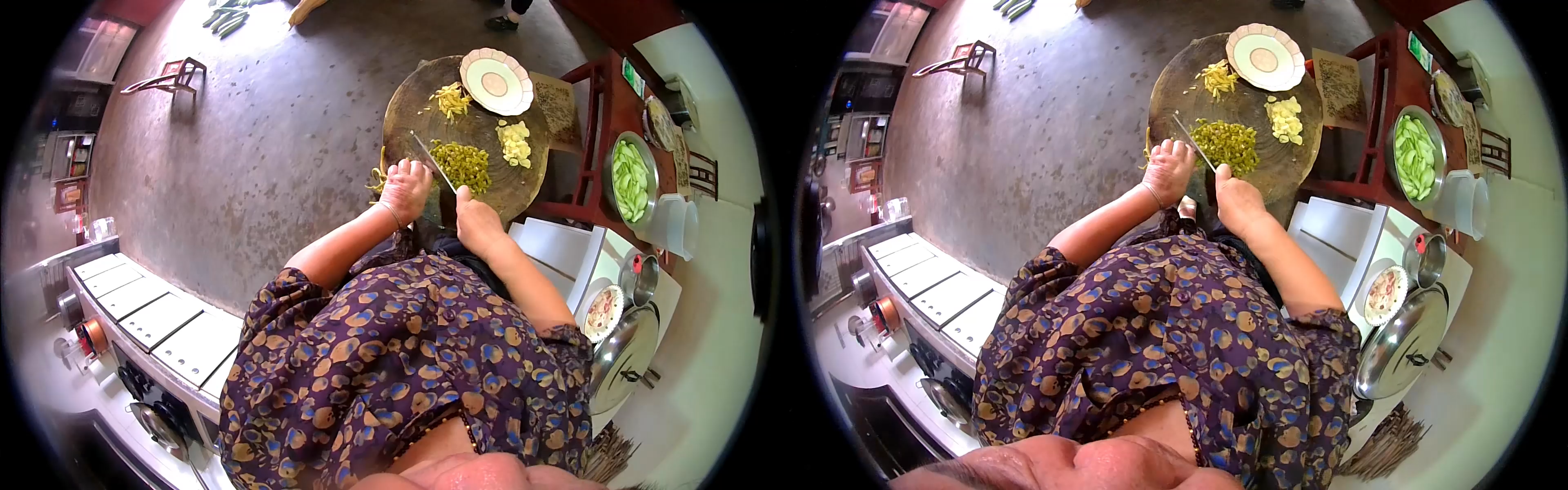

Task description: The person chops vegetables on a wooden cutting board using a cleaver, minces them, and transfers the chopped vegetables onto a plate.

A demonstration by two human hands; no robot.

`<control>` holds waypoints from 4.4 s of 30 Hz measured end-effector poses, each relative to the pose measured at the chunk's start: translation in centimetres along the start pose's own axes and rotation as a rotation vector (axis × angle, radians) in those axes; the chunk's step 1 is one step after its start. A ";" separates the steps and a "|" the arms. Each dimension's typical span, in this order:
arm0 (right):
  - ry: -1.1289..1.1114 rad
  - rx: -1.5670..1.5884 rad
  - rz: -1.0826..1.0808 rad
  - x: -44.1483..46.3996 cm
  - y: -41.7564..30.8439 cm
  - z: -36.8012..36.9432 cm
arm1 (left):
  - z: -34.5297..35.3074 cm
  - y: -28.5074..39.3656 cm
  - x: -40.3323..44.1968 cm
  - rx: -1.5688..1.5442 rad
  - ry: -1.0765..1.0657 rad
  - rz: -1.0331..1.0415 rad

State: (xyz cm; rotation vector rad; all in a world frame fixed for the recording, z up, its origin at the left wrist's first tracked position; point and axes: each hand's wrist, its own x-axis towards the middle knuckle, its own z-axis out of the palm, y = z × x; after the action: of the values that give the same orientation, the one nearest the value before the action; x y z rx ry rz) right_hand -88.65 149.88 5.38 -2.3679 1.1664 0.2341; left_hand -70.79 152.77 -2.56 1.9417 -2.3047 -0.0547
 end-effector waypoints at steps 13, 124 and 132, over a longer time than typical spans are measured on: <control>-0.028 0.017 -0.047 -3.5 1.1 -2.1 | 0.2 -0.2 -0.6 -0.076 0.090 -0.082; 0.042 -0.012 -0.002 0.9 0.1 0.3 | -0.8 -0.2 -0.6 0.015 0.068 -0.038; 0.020 -0.029 -0.023 -2.1 0.3 -2.2 | 1.0 -0.1 -0.7 -0.005 0.087 -0.133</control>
State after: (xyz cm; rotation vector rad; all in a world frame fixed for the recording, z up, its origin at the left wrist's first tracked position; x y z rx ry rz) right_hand -90.32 150.10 7.94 -2.4126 1.1514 0.2219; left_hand -70.70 153.37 -3.65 2.0491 -2.1180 0.0112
